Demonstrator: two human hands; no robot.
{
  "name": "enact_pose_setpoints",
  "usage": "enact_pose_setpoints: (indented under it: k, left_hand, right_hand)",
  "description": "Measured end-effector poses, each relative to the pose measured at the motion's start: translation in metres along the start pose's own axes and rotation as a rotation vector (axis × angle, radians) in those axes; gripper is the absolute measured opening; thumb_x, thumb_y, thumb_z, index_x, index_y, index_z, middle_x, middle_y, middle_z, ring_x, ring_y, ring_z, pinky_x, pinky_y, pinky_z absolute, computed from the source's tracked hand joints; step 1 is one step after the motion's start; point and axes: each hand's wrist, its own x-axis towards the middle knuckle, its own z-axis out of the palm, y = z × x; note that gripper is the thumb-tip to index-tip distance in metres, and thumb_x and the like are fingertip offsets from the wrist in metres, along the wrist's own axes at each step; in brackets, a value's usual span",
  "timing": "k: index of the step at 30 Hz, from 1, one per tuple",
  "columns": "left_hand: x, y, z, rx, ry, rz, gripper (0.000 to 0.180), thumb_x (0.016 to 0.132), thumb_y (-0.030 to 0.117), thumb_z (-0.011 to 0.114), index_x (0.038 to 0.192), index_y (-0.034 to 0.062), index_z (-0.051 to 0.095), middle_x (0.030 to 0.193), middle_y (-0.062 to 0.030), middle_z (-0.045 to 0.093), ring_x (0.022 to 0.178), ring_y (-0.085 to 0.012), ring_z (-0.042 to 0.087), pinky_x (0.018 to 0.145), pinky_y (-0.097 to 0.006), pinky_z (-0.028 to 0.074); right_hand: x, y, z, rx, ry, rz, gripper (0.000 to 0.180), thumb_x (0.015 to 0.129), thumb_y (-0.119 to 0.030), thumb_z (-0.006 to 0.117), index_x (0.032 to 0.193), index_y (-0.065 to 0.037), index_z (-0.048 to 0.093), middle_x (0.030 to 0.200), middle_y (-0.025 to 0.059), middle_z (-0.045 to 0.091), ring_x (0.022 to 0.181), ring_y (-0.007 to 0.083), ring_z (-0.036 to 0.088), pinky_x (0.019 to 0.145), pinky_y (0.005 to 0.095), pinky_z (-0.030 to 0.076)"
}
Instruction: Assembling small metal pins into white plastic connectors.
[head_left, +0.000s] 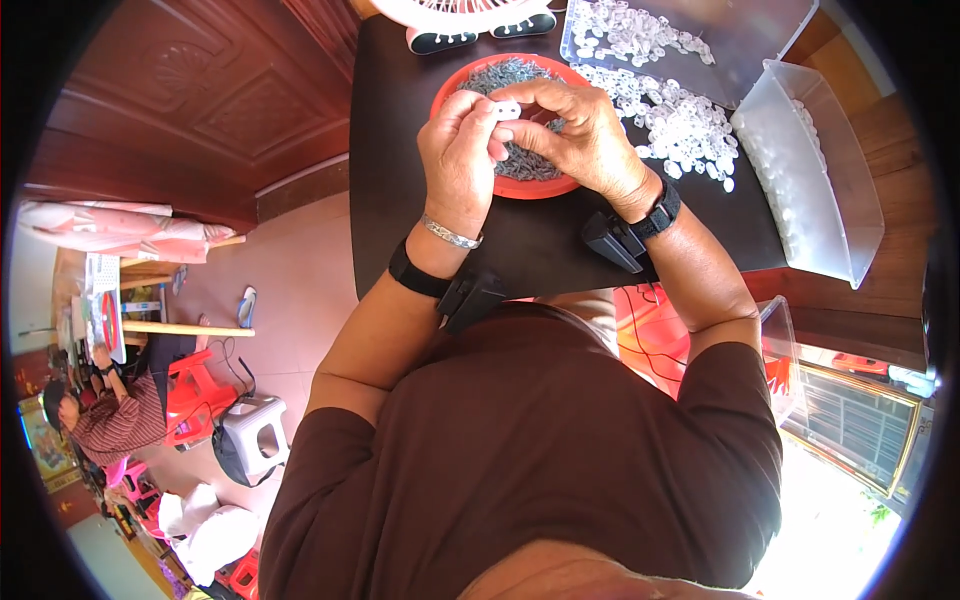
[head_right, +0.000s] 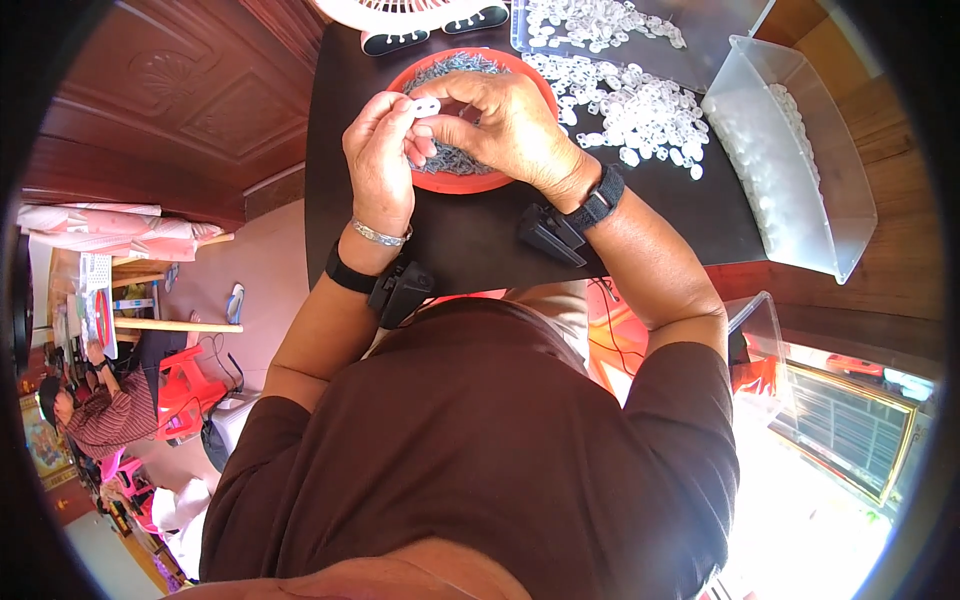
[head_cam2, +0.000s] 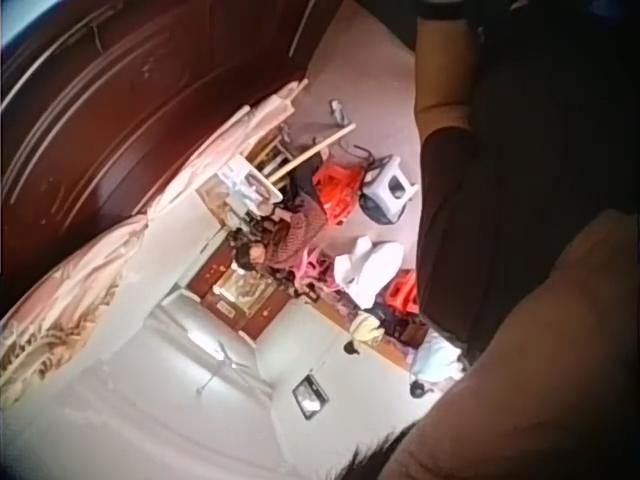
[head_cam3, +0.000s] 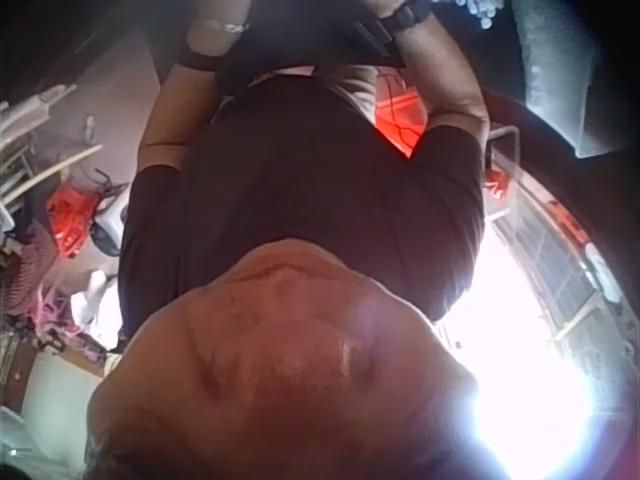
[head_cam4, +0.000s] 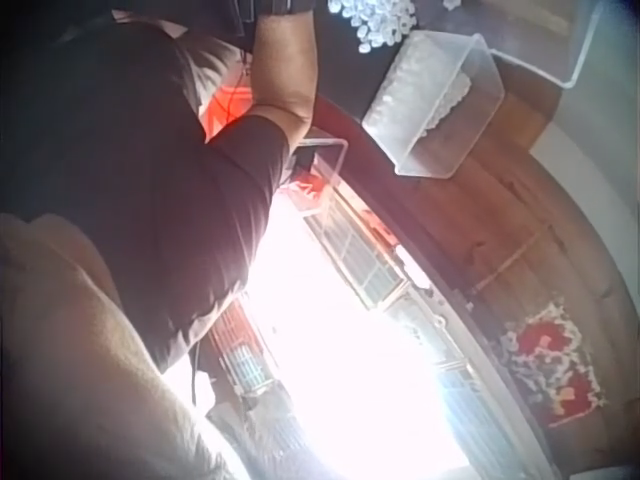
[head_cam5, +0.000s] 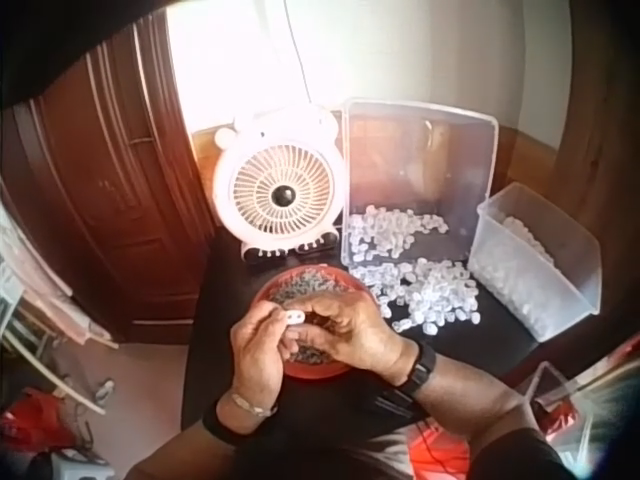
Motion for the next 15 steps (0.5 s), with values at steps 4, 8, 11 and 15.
enact_pose_setpoints:
  k: [4, 8, 11, 15]
  left_hand:
    - [-0.0006, 0.0015, 0.0015, 0.014, -0.013, 0.025, 0.018, 0.091, 0.015, 0.050, 0.084, -0.0002, 0.057, 0.066, -0.0019, 0.054, 0.052, -0.0058, 0.049, 0.048, -0.018, 0.037]
    - [-0.0029, 0.0046, 0.0033, 0.068, -0.023, 0.077, 0.019, 0.092, 0.016, 0.050, 0.085, -0.0004, 0.057, 0.066, -0.0018, 0.054, 0.053, -0.0060, 0.050, 0.048, -0.018, 0.037]
    - [-0.0028, 0.0036, 0.0027, 0.078, -0.029, 0.082, 0.021, 0.092, 0.018, 0.049, 0.085, -0.0001, 0.057, 0.066, -0.0020, 0.054, 0.054, -0.0067, 0.050, 0.049, -0.019, 0.038]
    - [0.0003, 0.0027, -0.0011, -0.006, -0.083, -0.085, 0.024, 0.091, 0.023, 0.048, 0.079, 0.0040, 0.057, 0.065, -0.0020, 0.058, 0.051, -0.0054, 0.049, 0.045, -0.017, 0.036]
  right_hand:
    - [0.0005, 0.0019, 0.0006, -0.057, 0.021, -0.028, 0.027, 0.076, -0.010, 0.072, 0.102, -0.006, 0.065, 0.087, 0.0074, 0.067, 0.075, 0.0142, 0.065, 0.065, 0.0246, 0.053]
    - [-0.0001, 0.0022, -0.0003, -0.110, 0.044, -0.075, 0.026, 0.076, -0.010, 0.072, 0.101, -0.006, 0.065, 0.088, 0.0075, 0.067, 0.075, 0.0173, 0.066, 0.064, 0.0255, 0.053]
    - [0.0002, 0.0022, 0.0004, -0.109, 0.080, -0.150, 0.025, 0.075, -0.012, 0.072, 0.098, -0.006, 0.065, 0.086, 0.0074, 0.067, 0.074, 0.0205, 0.066, 0.064, 0.0268, 0.053]
    - [0.0008, 0.0009, -0.0040, -0.170, 0.053, -0.174, 0.024, 0.076, -0.016, 0.072, 0.097, -0.005, 0.066, 0.084, 0.0076, 0.067, 0.075, 0.0225, 0.066, 0.065, 0.0284, 0.053]
